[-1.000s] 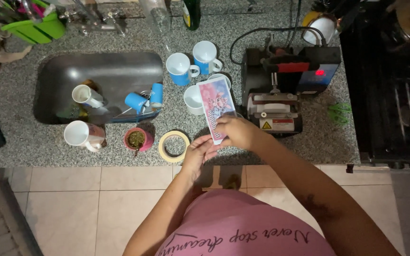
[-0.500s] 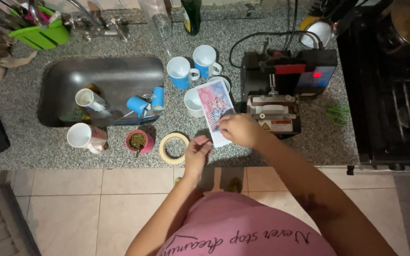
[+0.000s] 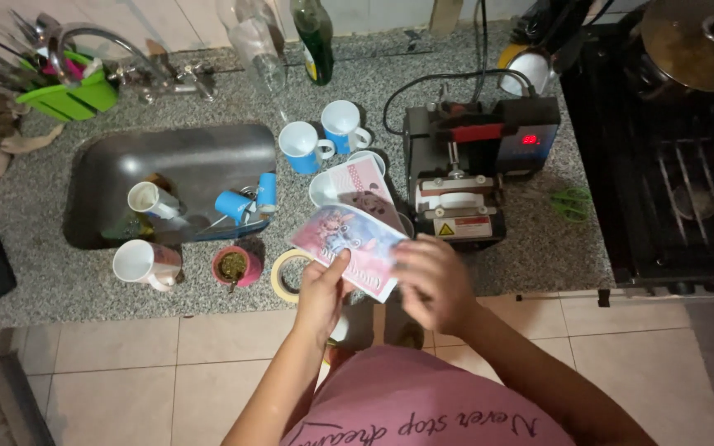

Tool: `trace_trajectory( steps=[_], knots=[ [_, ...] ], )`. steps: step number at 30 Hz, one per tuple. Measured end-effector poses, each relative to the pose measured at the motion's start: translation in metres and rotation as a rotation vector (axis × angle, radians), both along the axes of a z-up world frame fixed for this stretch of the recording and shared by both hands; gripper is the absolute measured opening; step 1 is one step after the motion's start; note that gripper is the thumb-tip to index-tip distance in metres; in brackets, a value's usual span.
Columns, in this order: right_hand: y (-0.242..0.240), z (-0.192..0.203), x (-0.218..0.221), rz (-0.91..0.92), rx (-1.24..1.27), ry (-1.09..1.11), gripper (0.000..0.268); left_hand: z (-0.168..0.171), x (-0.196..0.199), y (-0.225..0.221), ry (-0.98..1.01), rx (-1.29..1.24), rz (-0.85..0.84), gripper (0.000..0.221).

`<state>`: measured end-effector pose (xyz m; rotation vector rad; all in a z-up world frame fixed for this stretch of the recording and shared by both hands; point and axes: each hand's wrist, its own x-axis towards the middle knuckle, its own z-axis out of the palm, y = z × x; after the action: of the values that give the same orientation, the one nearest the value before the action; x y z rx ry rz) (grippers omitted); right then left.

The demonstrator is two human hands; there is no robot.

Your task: The person cuts a printed design using scissors, then aligns the paper onto a white mug and secures it with tape.

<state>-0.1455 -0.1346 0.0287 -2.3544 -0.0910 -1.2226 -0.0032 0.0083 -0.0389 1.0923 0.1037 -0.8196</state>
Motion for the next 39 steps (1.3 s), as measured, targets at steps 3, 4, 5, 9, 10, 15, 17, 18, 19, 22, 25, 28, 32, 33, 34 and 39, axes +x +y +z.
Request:
trace_trajectory(
  steps=[3,4,5,9,10,15,17,18,19,22,25,28,32,33,34,39],
  knots=[
    [-0.003,0.02,-0.01,-0.197,0.358,0.112,0.038,-0.002,-0.004,0.014,-0.203,0.064,-0.056,0.016],
    [-0.002,0.02,-0.008,-0.197,0.359,0.111,0.038,0.032,-0.009,0.009,-0.204,0.065,-0.057,0.016],
    [0.0,0.021,-0.005,-0.235,0.577,0.224,0.043,0.067,-0.013,0.005,-0.309,0.107,-0.092,0.022],
    [0.009,0.044,0.011,-0.315,0.924,0.336,0.027,0.089,-0.01,-0.008,-0.381,0.107,-0.106,0.017],
    [0.01,0.039,0.013,-0.311,0.921,0.333,0.027,0.092,-0.012,-0.008,-0.385,0.105,-0.102,0.017],
    [0.024,0.041,0.021,-0.277,0.949,0.328,0.025,0.117,-0.02,-0.008,-0.649,0.093,-0.006,0.091],
    [0.029,0.062,0.025,-0.265,0.964,0.305,0.023,0.124,-0.025,-0.004,-0.667,0.179,-0.007,0.06],
    [0.032,0.071,0.026,-0.259,0.982,0.283,0.024,0.127,-0.028,-0.003,-0.682,0.266,-0.014,0.036],
    [0.027,0.06,0.026,-0.255,0.98,0.285,0.024,0.107,-0.021,-0.002,-0.681,0.266,-0.009,0.036],
    [0.023,0.042,0.027,-0.298,0.956,0.395,0.026,0.066,-0.009,0.001,-0.752,0.378,-0.033,0.025],
    [0.034,0.061,0.028,-0.245,0.978,0.396,0.025,0.066,-0.009,-0.002,-0.586,0.262,-0.025,0.021],
    [0.047,0.07,0.024,-0.153,0.998,0.35,0.028,0.077,-0.012,-0.001,-0.435,0.176,-0.031,0.021],
    [0.045,0.062,0.027,-0.012,1.008,0.335,0.038,0.086,-0.009,0.006,-0.322,0.051,-0.053,0.032],
    [0.045,0.063,0.026,0.031,0.975,0.337,0.039,0.081,-0.007,0.007,-0.32,0.028,-0.065,0.034],
    [0.044,0.061,0.026,0.03,0.975,0.337,0.039,0.079,-0.006,0.008,-0.319,0.028,-0.066,0.034],
    [0.036,0.054,0.026,0.111,1.12,0.359,0.04,0.078,-0.002,0.014,-0.334,0.001,-0.108,0.034]
  ],
)
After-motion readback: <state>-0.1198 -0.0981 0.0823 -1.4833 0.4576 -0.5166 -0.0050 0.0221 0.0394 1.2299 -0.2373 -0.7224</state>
